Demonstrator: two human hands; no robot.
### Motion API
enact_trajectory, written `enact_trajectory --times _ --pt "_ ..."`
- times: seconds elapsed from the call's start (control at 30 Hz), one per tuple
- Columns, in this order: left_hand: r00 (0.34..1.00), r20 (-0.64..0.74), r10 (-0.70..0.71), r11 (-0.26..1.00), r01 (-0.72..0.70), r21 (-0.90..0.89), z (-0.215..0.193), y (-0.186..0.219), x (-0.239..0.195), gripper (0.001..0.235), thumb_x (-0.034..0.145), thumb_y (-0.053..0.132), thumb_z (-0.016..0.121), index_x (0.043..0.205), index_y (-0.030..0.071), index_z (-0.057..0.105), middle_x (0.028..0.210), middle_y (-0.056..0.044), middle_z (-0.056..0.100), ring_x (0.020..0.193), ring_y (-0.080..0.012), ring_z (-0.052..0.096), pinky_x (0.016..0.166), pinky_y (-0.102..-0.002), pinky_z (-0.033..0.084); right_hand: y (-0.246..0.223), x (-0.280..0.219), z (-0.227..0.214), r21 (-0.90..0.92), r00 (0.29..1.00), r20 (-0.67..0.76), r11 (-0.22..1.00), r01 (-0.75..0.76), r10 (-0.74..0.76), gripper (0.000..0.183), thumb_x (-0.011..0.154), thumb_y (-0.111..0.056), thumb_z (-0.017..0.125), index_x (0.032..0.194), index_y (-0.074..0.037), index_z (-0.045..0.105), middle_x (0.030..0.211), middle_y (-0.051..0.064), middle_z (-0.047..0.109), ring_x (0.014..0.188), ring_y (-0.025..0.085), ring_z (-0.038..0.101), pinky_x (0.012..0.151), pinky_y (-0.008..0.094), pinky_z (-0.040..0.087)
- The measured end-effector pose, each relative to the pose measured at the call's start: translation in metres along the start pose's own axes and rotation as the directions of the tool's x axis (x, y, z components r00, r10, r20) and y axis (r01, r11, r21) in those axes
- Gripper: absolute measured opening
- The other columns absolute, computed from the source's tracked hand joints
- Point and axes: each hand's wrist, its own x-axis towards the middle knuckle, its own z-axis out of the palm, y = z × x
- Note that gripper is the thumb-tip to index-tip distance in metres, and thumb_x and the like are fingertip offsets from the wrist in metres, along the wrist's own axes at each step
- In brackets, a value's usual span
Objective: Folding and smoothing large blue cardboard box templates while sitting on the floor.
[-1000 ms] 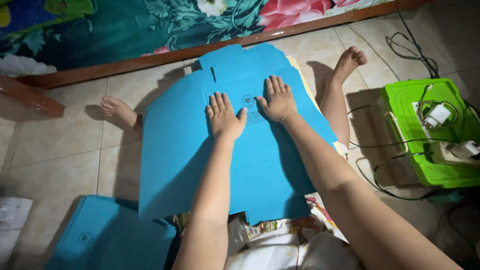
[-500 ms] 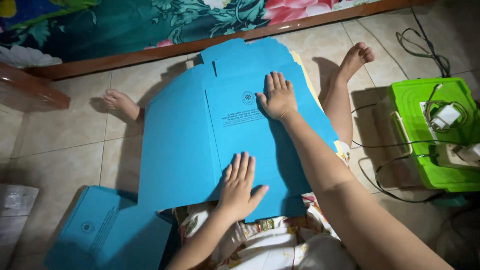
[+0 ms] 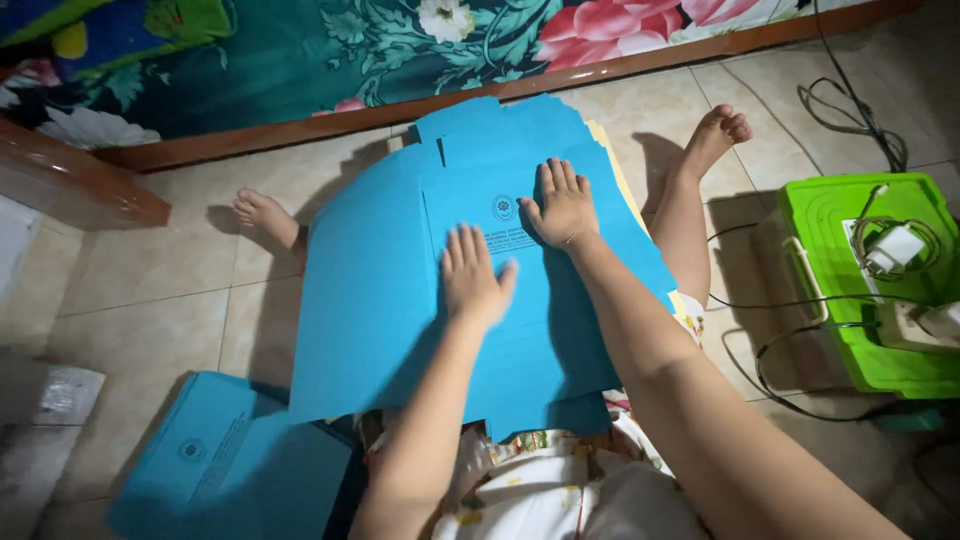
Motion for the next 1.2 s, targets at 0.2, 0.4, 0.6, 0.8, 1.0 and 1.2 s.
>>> enact_trajectory --times 0.2,0.4,0.6,0.8,1.0,1.2 --pt "0.982 0.123 0.14 0.97 -0.112 -0.216 -0.005 -0.001 -0.135 0.086 0.103 0.058 0.036 0.163 0.0 0.015 0.171 -0.024 0.006 0.158 -0.0404 0.002 0.124 -0.054 0.004 0.003 0.002 0.004 0.045 1.0 -0.019 0.999 0.011 -0.01 0.08 0.108 -0.063 0.015 0.168 -0.011 0.019 0.175 0.009 0.016 0.162 0.025 0.01 0.127 0.046 0.011" --pt "0.989 0.075 0.124 0.989 -0.117 -0.091 0.023 -0.011 -0.125 0.085 0.102 0.057 0.037 0.164 0.003 0.016 0.171 -0.022 0.011 0.158 -0.0377 0.006 0.126 -0.053 0.006 -0.01 -0.041 0.027 0.013 1.0 -0.017 1.0 0.001 -0.001 0.073 0.11 -0.058 0.021 0.168 -0.014 0.022 0.174 0.009 0.018 0.161 0.026 0.012 0.127 0.048 0.015" --pt "0.991 0.05 0.124 0.991 -0.121 -0.048 0.028 -0.012 -0.126 0.086 0.101 0.06 0.036 0.163 0.004 0.018 0.172 -0.02 0.012 0.159 -0.037 0.008 0.127 -0.054 0.01 -0.008 -0.221 0.013 -0.037 0.983 0.016 0.982 0.184 -0.183 0.078 0.108 -0.061 0.015 0.167 -0.01 0.018 0.173 0.015 0.018 0.161 0.03 0.014 0.125 0.049 0.015" --pt "0.993 0.031 0.111 0.994 -0.111 -0.015 0.041 -0.015 -0.12 0.087 0.101 0.063 0.035 0.164 0.006 0.019 0.172 -0.017 0.013 0.16 -0.0347 0.008 0.127 -0.054 0.011 0.022 -0.273 0.026 0.042 0.992 -0.019 0.991 0.124 -0.124 0.074 0.11 -0.054 0.026 0.167 -0.007 0.019 0.173 0.018 0.019 0.16 0.034 0.016 0.124 0.051 0.018" --pt "0.986 0.12 0.114 0.991 -0.104 -0.084 0.037 -0.018 -0.116 0.085 0.105 0.063 0.028 0.166 0.007 0.01 0.173 -0.016 0.0 0.16 -0.0334 -0.003 0.128 -0.053 0.001 0.019 -0.257 0.03 -0.014 0.935 0.073 0.937 0.348 -0.346 0.069 0.109 -0.055 0.027 0.169 -0.021 0.015 0.175 0.01 0.013 0.161 0.032 0.011 0.124 0.051 0.016" --pt "0.982 0.126 0.137 0.986 -0.123 -0.114 0.034 -0.021 -0.116 0.086 0.105 0.064 0.028 0.166 0.006 0.009 0.173 -0.018 -0.001 0.16 -0.0345 -0.004 0.127 -0.055 0.0 0.055 -0.252 0.025 0.174 0.981 0.081 0.972 0.158 -0.174 0.08 0.107 -0.067 0.026 0.17 -0.02 0.009 0.175 0.015 0.0 0.16 0.038 -0.003 0.127 0.058 0.008"
